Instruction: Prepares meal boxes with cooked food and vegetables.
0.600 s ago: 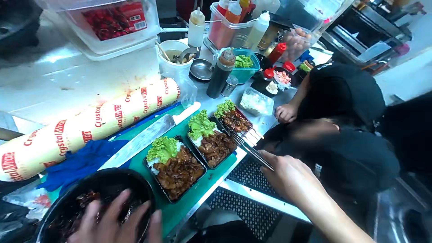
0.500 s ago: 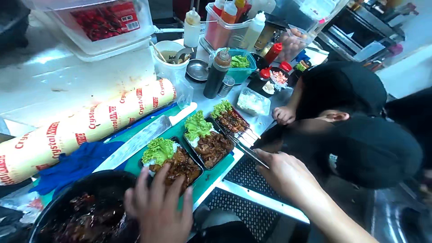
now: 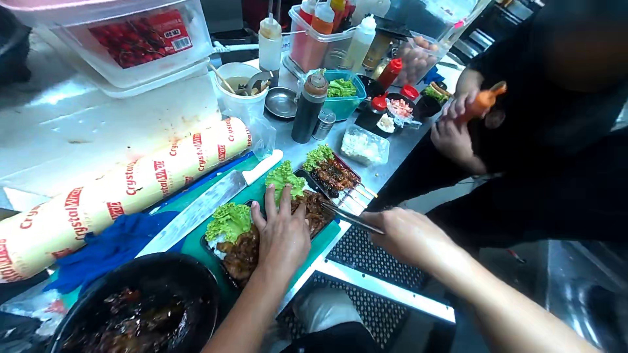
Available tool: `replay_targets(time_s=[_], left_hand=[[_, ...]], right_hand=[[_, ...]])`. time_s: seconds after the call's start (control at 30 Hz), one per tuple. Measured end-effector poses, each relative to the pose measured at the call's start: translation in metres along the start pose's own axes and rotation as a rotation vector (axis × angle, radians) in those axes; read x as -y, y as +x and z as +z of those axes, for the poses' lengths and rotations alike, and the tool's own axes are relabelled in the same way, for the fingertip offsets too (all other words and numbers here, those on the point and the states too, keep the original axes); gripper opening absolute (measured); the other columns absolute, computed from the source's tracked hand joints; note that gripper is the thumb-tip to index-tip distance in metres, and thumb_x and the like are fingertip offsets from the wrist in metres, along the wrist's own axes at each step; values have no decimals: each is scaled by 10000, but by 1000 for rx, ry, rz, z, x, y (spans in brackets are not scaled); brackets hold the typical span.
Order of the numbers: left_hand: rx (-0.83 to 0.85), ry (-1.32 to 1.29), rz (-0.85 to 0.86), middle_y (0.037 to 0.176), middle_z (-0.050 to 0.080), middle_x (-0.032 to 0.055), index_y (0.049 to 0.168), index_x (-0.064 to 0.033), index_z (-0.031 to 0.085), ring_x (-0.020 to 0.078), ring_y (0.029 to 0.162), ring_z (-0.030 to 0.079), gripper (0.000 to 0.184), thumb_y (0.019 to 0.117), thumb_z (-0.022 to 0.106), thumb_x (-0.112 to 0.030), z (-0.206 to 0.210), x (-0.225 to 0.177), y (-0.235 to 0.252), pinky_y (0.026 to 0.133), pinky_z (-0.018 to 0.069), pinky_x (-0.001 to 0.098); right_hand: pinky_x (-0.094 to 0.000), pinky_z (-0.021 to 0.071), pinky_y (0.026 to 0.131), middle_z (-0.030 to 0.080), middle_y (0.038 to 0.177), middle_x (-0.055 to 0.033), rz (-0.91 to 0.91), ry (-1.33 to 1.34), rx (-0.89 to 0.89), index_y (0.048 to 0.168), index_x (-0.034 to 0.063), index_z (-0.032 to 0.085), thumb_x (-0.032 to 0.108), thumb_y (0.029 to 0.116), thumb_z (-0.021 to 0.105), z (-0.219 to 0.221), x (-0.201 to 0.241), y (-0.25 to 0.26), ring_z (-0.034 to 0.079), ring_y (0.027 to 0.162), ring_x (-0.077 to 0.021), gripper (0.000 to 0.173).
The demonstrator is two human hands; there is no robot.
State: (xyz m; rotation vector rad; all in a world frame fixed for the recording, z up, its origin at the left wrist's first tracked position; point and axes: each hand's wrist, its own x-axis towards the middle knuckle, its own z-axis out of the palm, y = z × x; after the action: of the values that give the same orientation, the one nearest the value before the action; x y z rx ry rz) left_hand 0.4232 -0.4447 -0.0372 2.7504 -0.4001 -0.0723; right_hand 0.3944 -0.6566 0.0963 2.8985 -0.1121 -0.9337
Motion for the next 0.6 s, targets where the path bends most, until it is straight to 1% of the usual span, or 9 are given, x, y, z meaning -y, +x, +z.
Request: replay_targets(time_s=[0.1, 0.17, 0.23, 0.3, 0.33, 0.4, 0.47, 0.53, 0.6], left_hand=[[-74, -39, 13, 1660, 332, 45, 1212, -301, 749, 392, 1568, 115, 303, 972, 595, -405, 5, 7, -10, 1173, 92, 741], [-149, -49, 15, 1638, 373, 41, 1163, -296, 763, 394, 1565, 131, 287, 960, 593, -407, 10, 8, -14, 1176, 91, 743], [-203, -41, -9, 1616, 413, 34, 1141, -295, 772, 407, 1558, 157, 284, 960, 581, -402, 14, 8, -16, 1172, 95, 750], [-238, -26, -46, 1581, 464, 35, 1105, -309, 781, 435, 1540, 200, 277, 966, 557, -392, 14, 6, -18, 1154, 112, 769], [-246, -23, -62, 1564, 485, 41, 1083, -316, 786, 453, 1530, 217, 282, 972, 539, -395, 14, 6, -19, 1144, 119, 782], [-263, -13, -91, 1537, 517, 47, 1046, -323, 793, 478, 1511, 246, 297, 970, 517, -404, 14, 5, -22, 1123, 137, 796], [-279, -18, -122, 1526, 529, 47, 1019, -314, 801, 471, 1510, 253, 295, 963, 523, -396, 14, 1, -24, 1128, 126, 789], [-305, -19, -149, 1525, 533, 33, 978, -296, 807, 461, 1513, 257, 288, 959, 533, -383, 14, 0, -24, 1137, 119, 780], [-321, -15, -181, 1534, 527, 26, 958, -289, 810, 462, 1515, 255, 281, 960, 542, -374, 14, 0, -26, 1146, 111, 778]], right_hand=[[-513, 570, 752, 734, 919, -7, -22, -25, -5, 1246, 375, 707, 376, 963, 675, -12, -21, -5, 702, 881, -237, 285], [-508, 569, 759, 734, 925, 1, -70, -68, 53, 1287, 410, 683, 392, 961, 670, -17, -26, -1, 702, 889, -234, 327], [-517, 565, 780, 736, 948, -19, -133, -114, 106, 1310, 400, 668, 361, 972, 652, -22, -23, 11, 703, 919, -258, 341], [-508, 562, 768, 731, 932, -24, -207, -175, 104, 1301, 380, 669, 342, 977, 634, -32, -25, 23, 702, 906, -261, 328], [-498, 560, 760, 730, 922, -17, -243, -197, 94, 1307, 388, 664, 350, 981, 631, -38, -27, 28, 701, 893, -254, 330], [-474, 560, 704, 721, 861, 1, -327, -212, 25, 1308, 411, 664, 368, 977, 641, -45, -35, 37, 698, 821, -232, 335], [-453, 542, 650, 700, 806, 4, -398, -215, -33, 1322, 426, 655, 360, 974, 644, -42, -38, 52, 684, 761, -225, 354], [-462, 538, 630, 691, 782, -13, -432, -227, -36, 1310, 401, 661, 320, 966, 655, -40, -38, 66, 682, 735, -245, 354], [-456, 536, 607, 678, 745, -2, -447, -240, -67, 1281, 403, 672, 338, 965, 659, -39, -43, 72, 677, 708, -236, 323]])
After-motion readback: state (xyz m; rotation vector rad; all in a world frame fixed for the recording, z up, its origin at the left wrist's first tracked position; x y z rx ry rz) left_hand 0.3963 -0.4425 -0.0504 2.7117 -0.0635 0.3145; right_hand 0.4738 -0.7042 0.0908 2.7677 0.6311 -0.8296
